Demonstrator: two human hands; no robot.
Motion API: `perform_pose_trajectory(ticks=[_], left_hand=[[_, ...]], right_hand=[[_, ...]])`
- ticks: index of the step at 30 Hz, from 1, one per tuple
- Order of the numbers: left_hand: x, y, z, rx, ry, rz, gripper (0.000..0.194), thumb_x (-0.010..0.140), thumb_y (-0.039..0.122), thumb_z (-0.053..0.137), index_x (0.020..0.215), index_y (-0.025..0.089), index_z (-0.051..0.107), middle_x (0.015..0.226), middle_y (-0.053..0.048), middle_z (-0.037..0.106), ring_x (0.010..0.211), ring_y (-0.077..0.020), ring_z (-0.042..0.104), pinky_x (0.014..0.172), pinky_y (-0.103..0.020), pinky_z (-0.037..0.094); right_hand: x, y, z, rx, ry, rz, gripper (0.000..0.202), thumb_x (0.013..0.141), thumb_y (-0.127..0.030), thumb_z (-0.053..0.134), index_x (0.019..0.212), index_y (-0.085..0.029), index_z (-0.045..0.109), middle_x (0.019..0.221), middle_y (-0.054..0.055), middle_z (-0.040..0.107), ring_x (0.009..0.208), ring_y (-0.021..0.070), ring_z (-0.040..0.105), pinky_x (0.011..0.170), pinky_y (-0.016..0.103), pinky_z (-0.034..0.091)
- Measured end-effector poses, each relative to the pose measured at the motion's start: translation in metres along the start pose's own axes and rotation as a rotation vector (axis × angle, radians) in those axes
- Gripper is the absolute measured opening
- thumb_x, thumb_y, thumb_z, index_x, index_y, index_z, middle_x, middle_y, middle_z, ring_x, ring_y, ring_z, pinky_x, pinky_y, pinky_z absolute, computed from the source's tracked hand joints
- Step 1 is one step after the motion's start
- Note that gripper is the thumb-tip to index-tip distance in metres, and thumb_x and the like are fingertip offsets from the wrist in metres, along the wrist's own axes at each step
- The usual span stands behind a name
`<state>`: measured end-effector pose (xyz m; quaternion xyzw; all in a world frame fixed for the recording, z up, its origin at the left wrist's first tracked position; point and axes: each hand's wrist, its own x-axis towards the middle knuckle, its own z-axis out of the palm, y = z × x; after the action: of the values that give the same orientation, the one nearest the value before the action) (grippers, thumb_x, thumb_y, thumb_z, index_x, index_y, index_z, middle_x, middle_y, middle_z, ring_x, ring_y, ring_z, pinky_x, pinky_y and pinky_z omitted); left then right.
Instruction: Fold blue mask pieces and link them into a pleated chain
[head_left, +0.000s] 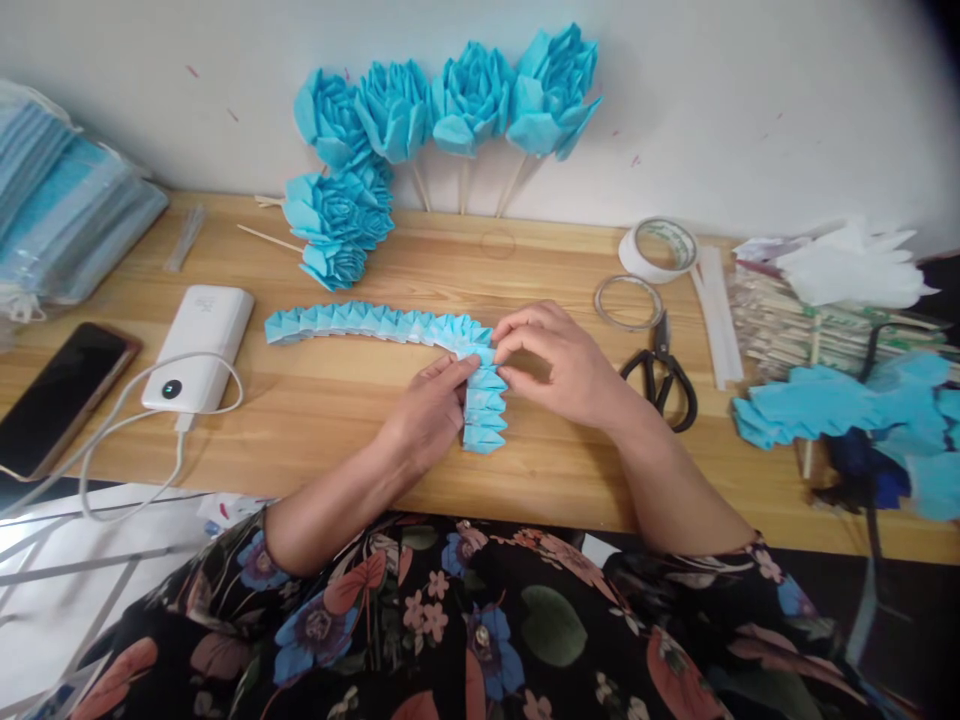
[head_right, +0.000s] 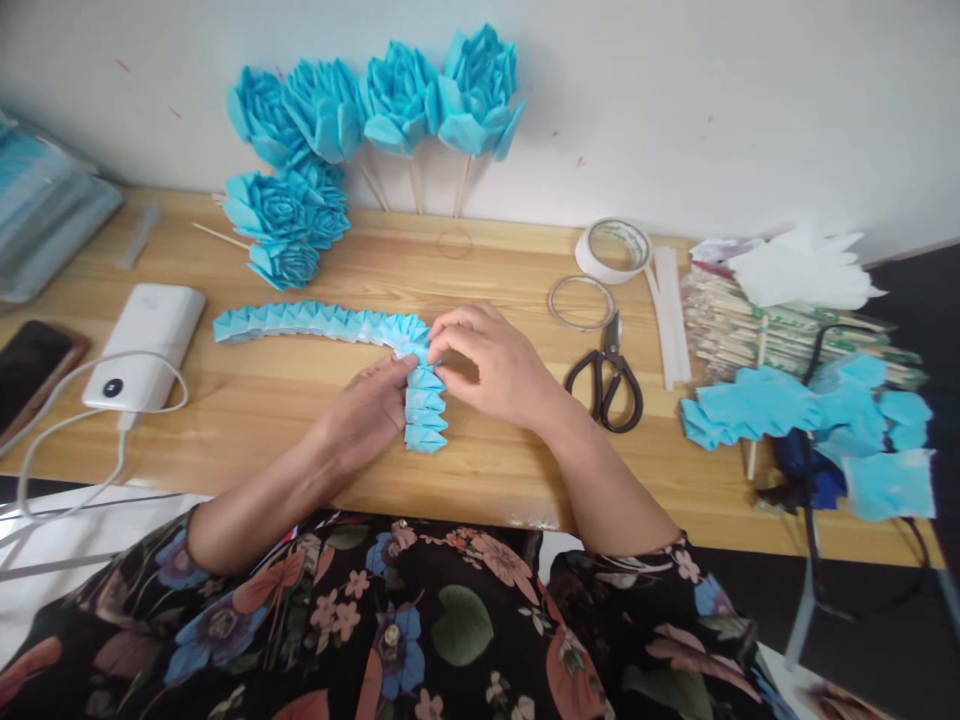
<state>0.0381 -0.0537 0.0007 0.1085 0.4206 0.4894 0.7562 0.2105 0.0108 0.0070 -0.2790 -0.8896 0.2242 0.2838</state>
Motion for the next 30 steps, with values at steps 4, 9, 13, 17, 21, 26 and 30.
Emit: perform_pose_trajectory(ticks=[4, 9, 13, 17, 21, 26, 30], left_hand=[[-0.0007, 0.0006, 0.0015, 0.008, 0.016, 0.005, 0.013, 0.081, 0.023, 0.073, 0.084, 0.013, 0.066, 0.070, 0.000, 0.066, 0.057, -0.0110, 0.060, 0.058, -0.023, 0.049], [-0.0008, 0.0003, 0.0020, 0.002, 0.017, 0.013, 0.009, 0.083, 0.021, 0.072, 0.084, 0.014, 0.067, 0.070, 0.000, 0.066, 0.058, -0.0103, 0.058, 0.060, -0.024, 0.048], [-0.0010, 0.0007, 0.0029, -0.007, 0.024, 0.003, 0.007, 0.082, 0.019, 0.072, 0.083, 0.014, 0.068, 0.070, 0.001, 0.065, 0.058, -0.0093, 0.057, 0.060, -0.023, 0.047], [-0.0014, 0.0019, 0.0042, -0.013, 0.049, -0.028, 0.004, 0.080, 0.014, 0.071, 0.080, 0.013, 0.067, 0.068, 0.002, 0.065, 0.056, -0.0084, 0.055, 0.057, -0.022, 0.045], [-0.0011, 0.0023, 0.0053, -0.009, 0.060, -0.024, 0.004, 0.080, 0.012, 0.070, 0.080, 0.013, 0.066, 0.068, 0.001, 0.066, 0.056, -0.0090, 0.057, 0.056, -0.022, 0.046], [-0.0005, 0.0019, 0.0076, -0.031, 0.072, 0.002, 0.004, 0.080, 0.010, 0.067, 0.079, 0.013, 0.064, 0.067, 0.001, 0.066, 0.056, -0.0085, 0.057, 0.057, -0.021, 0.046], [-0.0009, 0.0023, 0.0077, -0.017, 0.061, -0.010, 0.007, 0.079, 0.012, 0.070, 0.079, 0.014, 0.063, 0.064, 0.003, 0.064, 0.052, -0.0086, 0.057, 0.053, -0.021, 0.045]], right_hand=[[-0.0001, -0.0004, 0.0000, -0.035, 0.002, -0.015, 0.008, 0.087, -0.017, 0.062, 0.088, -0.024, 0.064, 0.111, 0.006, 0.068, 0.105, 0.0247, 0.061, 0.095, 0.046, 0.045], [0.0001, -0.0003, 0.0016, -0.095, -0.010, -0.035, 0.008, 0.088, -0.018, 0.062, 0.088, -0.025, 0.065, 0.111, 0.006, 0.070, 0.107, 0.0253, 0.060, 0.094, 0.046, 0.048], [-0.0001, 0.0002, 0.0037, -0.111, 0.004, -0.048, 0.011, 0.089, -0.017, 0.061, 0.085, -0.025, 0.065, 0.110, 0.004, 0.071, 0.107, 0.0250, 0.059, 0.094, 0.046, 0.048], [-0.0002, 0.0011, 0.0048, -0.115, 0.007, -0.066, 0.011, 0.090, -0.017, 0.060, 0.084, -0.025, 0.064, 0.110, 0.005, 0.071, 0.109, 0.0251, 0.059, 0.094, 0.046, 0.049], [-0.0004, 0.0026, 0.0053, -0.135, 0.014, -0.130, 0.011, 0.092, -0.018, 0.059, 0.085, -0.025, 0.064, 0.111, 0.004, 0.070, 0.110, 0.0246, 0.058, 0.094, 0.046, 0.050], [-0.0002, 0.0040, 0.0058, -0.148, 0.008, -0.168, 0.012, 0.092, -0.019, 0.060, 0.085, -0.025, 0.065, 0.115, 0.004, 0.070, 0.117, 0.0260, 0.057, 0.095, 0.048, 0.050], [0.0001, 0.0036, 0.0055, -0.132, 0.017, -0.158, 0.011, 0.092, -0.018, 0.060, 0.086, -0.026, 0.066, 0.115, 0.005, 0.070, 0.117, 0.0267, 0.057, 0.095, 0.049, 0.050]])
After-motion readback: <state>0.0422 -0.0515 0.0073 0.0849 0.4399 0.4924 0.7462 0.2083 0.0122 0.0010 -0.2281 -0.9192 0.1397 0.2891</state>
